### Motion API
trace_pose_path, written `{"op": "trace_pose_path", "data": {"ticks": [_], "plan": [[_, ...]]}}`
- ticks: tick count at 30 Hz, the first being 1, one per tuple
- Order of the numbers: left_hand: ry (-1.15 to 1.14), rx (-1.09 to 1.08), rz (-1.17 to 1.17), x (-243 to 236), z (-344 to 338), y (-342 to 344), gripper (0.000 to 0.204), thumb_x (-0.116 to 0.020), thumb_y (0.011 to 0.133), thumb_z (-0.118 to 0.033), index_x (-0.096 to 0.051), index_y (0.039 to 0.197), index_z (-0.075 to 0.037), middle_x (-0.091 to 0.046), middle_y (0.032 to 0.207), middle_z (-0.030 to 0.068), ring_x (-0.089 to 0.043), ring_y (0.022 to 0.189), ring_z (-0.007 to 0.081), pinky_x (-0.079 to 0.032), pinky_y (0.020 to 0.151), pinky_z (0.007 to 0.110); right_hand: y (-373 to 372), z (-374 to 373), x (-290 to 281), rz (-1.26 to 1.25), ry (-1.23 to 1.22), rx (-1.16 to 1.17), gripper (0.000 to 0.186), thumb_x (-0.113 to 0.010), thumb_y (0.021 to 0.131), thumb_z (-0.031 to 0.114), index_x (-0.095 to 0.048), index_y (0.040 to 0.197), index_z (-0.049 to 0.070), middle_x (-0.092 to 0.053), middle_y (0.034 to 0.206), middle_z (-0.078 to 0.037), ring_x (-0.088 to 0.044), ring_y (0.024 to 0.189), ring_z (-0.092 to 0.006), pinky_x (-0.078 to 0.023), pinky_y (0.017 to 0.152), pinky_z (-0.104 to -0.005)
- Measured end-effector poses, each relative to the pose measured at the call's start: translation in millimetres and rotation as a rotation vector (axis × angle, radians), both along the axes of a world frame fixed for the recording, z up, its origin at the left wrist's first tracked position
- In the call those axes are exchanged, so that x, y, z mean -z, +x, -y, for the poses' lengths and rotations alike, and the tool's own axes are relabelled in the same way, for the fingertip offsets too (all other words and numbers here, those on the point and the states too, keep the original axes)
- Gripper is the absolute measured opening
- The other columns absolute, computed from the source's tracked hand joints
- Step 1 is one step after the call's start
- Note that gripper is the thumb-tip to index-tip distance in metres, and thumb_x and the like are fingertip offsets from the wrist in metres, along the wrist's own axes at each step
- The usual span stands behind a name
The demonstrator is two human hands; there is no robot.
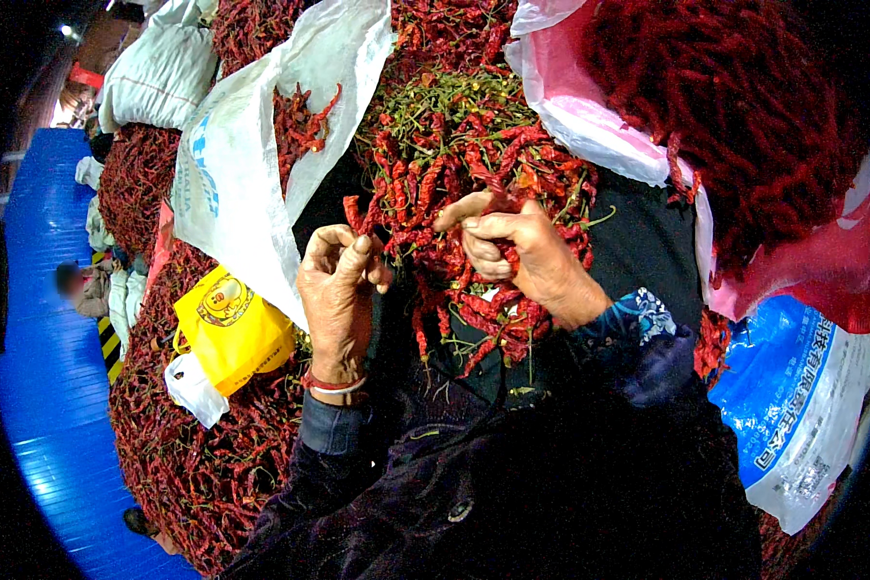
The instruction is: The person repeatedly picks dried red chili peppers from a large pile, removes the green stems by hand, and drops the de-stemmed peppers into a nearby bag. The work continues at a steady pace with hands visible throughout.
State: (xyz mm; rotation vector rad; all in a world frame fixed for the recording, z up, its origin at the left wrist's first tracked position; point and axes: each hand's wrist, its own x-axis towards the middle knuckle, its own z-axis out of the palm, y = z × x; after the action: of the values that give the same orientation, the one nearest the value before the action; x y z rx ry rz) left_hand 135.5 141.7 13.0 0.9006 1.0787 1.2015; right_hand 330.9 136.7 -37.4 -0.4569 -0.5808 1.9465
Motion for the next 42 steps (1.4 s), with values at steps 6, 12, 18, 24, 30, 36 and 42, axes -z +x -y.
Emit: {"op": "trace_pose_path", "data": {"ticks": [6, 12, 18, 24, 30, 36, 42], "plan": [[0.176, 0.093, -0.321, 8, 19, 16, 0.015, -0.066, 0.081, -0.003, -0.052, 0.086, -0.003, -0.053, 0.073, -0.0025, -0.049, 0.060, 0.0032, -0.041, 0.053, 0.018, -25, 10, -8, -0.031, -0.169, -0.049, 0.012, -0.045, 0.090, 0.017, -0.053, 0.095, 0.009, -0.037, 0.057, 0.004, -0.032, 0.043, -0.0052, -0.025, 0.038, -0.0201], [0.040, 0.077, -0.196, 20, 17, 18, 0.011, -0.059, 0.086, -0.005, -0.051, 0.091, 0.000, -0.060, 0.075, 0.0084, -0.057, 0.057, 0.0116, -0.047, 0.051, 0.022, -20, 8, -1, 0.100, -0.247, 0.041, 0.014, -0.050, 0.085, 0.019, -0.056, 0.086, 0.007, -0.038, 0.054, 0.005, -0.031, 0.040, -0.0034, -0.025, 0.037, -0.0193], [-0.111, 0.109, 0.164, 27, 11, 5, 0.017, -0.057, 0.088, -0.011, -0.049, 0.101, -0.002, -0.062, 0.080, 0.0143, -0.058, 0.058, 0.0155, -0.048, 0.051, 0.025, -7, 4, -4, 0.067, -0.211, -0.070, 0.026, -0.047, 0.086, 0.023, -0.060, 0.097, 0.003, -0.048, 0.068, 0.001, -0.036, 0.046, -0.0037, -0.027, 0.042, -0.0176], [-0.116, 0.133, 0.172, 18, 12, 14, 0.020, -0.058, 0.088, -0.011, -0.048, 0.104, -0.003, -0.062, 0.085, 0.0143, -0.060, 0.061, 0.0160, -0.050, 0.056, 0.026, -2, 2, 1, 0.122, -0.197, -0.045, 0.028, -0.048, 0.086, 0.022, -0.058, 0.103, 0.002, -0.053, 0.073, 0.001, -0.040, 0.052, -0.0045, -0.029, 0.043, -0.0185], [-0.108, 0.216, 0.067, 23, 9, 37, 0.011, -0.057, 0.087, -0.002, -0.052, 0.096, 0.001, -0.062, 0.075, 0.0114, -0.058, 0.055, 0.0142, -0.048, 0.049, 0.024, -11, 3, -1, 0.127, -0.102, 0.053, 0.017, -0.046, 0.088, 0.019, -0.054, 0.092, 0.005, -0.049, 0.067, 0.002, -0.041, 0.053, -0.0045, -0.029, 0.044, -0.0185], [-0.158, 0.211, -0.035, 25, -6, 49, 0.010, -0.059, 0.087, -0.007, -0.054, 0.091, 0.001, -0.060, 0.070, 0.0074, -0.054, 0.052, 0.0105, -0.043, 0.046, 0.021, -2, 1, 6, 0.208, -0.128, 0.205, 0.013, -0.046, 0.085, 0.014, -0.050, 0.091, 0.004, -0.048, 0.075, -0.003, -0.046, 0.063, -0.0092, -0.034, 0.048, -0.0211], [0.567, 0.041, -1.124, 48, -37, 29, 0.019, -0.068, 0.075, -0.005, -0.055, 0.088, 0.002, -0.052, 0.077, 0.0108, -0.054, 0.064, 0.0203, -0.044, 0.057, 0.029, 13, -9, 2, -0.085, -0.183, 0.185, 0.016, -0.043, 0.083, 0.014, -0.047, 0.094, 0.004, -0.051, 0.076, -0.007, -0.047, 0.060, -0.0131, -0.036, 0.048, -0.0229]]}}
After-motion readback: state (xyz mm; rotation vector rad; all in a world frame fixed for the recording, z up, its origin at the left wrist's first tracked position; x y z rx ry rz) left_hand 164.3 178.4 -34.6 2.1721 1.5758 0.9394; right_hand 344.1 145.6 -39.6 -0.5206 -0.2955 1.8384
